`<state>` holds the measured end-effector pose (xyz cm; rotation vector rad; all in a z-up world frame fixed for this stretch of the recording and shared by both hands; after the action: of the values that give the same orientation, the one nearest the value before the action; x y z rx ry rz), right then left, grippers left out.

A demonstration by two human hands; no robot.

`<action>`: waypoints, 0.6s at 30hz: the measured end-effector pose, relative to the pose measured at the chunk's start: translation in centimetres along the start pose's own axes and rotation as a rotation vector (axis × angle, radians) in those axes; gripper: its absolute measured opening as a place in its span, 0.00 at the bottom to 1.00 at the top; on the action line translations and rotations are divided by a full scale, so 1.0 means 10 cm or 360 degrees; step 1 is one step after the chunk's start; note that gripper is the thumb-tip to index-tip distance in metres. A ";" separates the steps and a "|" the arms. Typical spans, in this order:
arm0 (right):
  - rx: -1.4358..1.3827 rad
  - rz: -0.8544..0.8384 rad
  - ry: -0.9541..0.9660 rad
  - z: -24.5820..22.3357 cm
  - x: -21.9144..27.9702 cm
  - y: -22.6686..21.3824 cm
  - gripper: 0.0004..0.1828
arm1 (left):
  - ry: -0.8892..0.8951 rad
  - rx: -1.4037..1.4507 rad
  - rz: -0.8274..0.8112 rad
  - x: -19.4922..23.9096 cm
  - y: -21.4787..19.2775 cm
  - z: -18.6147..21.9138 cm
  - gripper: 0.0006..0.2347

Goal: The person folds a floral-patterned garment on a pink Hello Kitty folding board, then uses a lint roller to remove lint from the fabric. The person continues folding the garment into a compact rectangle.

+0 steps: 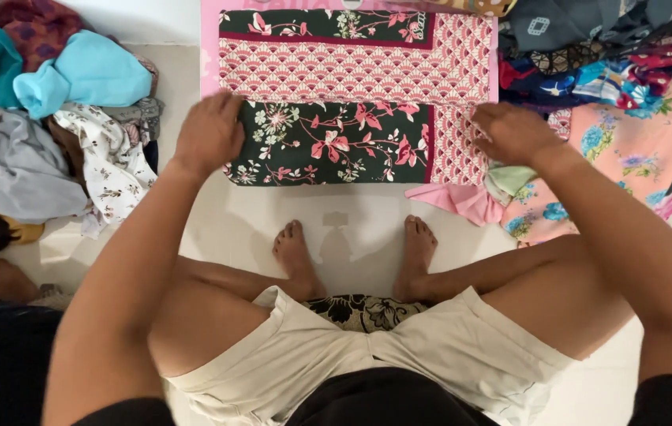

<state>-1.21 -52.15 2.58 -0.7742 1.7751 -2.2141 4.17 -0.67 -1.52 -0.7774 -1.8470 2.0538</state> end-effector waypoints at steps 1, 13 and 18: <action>-0.0001 0.0001 -0.0005 0.05 -0.11 -0.05 0.30 | -0.0004 -0.0002 -0.0002 -0.10 -0.03 0.00 0.24; -0.0517 0.0035 -0.0040 0.04 -0.96 -0.08 0.26 | -0.1668 0.0812 -0.0289 -0.59 0.47 -0.71 0.24; -0.0527 -0.0121 -0.0012 0.00 -1.01 -0.12 0.27 | -0.1705 0.1005 -0.0344 -0.56 0.43 -0.73 0.12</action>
<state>7.47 -47.11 0.99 -0.9251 2.1747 -1.9802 13.47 1.76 -4.82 0.7928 -1.3082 2.8784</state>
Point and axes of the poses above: each hand's wrist, its own x-axis away from the middle knuckle, its own y-axis out of the palm, z = x × y, the point moved 7 cm from there along -x, towards the middle knuckle, and after that the axes turned 4 degrees about x, right-handed, at the moved point
